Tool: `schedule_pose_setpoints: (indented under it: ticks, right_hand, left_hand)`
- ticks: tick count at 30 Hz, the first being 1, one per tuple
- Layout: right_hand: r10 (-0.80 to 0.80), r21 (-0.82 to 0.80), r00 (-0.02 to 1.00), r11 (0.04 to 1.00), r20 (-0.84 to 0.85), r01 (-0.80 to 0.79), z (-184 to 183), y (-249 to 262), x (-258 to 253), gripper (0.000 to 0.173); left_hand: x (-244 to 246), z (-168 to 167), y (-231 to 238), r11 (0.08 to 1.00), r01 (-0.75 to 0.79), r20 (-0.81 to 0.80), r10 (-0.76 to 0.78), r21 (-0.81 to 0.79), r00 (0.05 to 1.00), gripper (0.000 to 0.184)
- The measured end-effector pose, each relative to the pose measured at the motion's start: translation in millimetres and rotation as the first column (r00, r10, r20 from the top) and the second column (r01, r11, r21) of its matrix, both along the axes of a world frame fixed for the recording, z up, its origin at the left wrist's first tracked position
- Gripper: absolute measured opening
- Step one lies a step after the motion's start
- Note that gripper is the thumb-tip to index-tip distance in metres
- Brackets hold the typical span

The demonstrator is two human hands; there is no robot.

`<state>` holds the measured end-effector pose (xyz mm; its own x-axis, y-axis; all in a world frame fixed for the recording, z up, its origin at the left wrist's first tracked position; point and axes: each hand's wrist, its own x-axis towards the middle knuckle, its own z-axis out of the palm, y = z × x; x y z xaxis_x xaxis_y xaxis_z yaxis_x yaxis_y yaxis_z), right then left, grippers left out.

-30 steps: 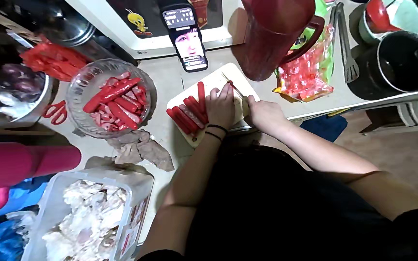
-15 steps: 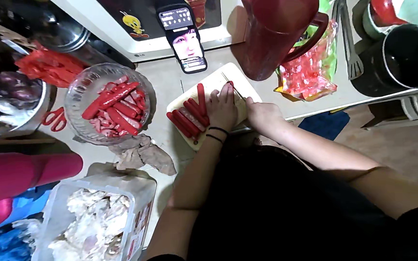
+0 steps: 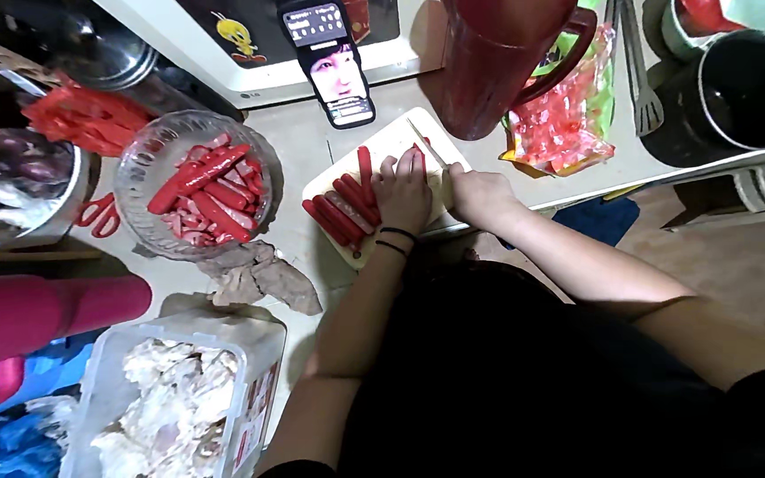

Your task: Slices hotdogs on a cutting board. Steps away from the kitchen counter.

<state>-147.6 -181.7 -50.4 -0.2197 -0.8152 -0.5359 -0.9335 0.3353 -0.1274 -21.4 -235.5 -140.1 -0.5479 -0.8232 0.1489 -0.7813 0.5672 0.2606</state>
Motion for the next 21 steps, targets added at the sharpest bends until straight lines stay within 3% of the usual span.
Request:
schedule_pose_setpoints:
  ticks: [2, 8, 21]
  right_hand:
    - [0.010, -0.029, 1.000, 1.000, 0.000, -0.010, 0, 0, 0, 0.037]
    - [0.038, -0.070, 0.999, 0.997, 0.017, -0.036, 0, 9, 8, 0.023]
    - [0.055, -0.012, 0.998, 0.998, -0.007, -0.055, -10, -3, 2, 0.039]
  left_hand:
    - [0, 1, 0, 1.000, 0.002, 0.008, -0.003, 0.010, 1.000, 0.046]
    - [0, 3, -1, 1.000, -0.002, 0.021, 0.001, 0.020, 1.000, 0.046]
    - [1, -3, 1, 0.998, -0.027, -0.023, 0.025, -0.062, 0.999, 0.041]
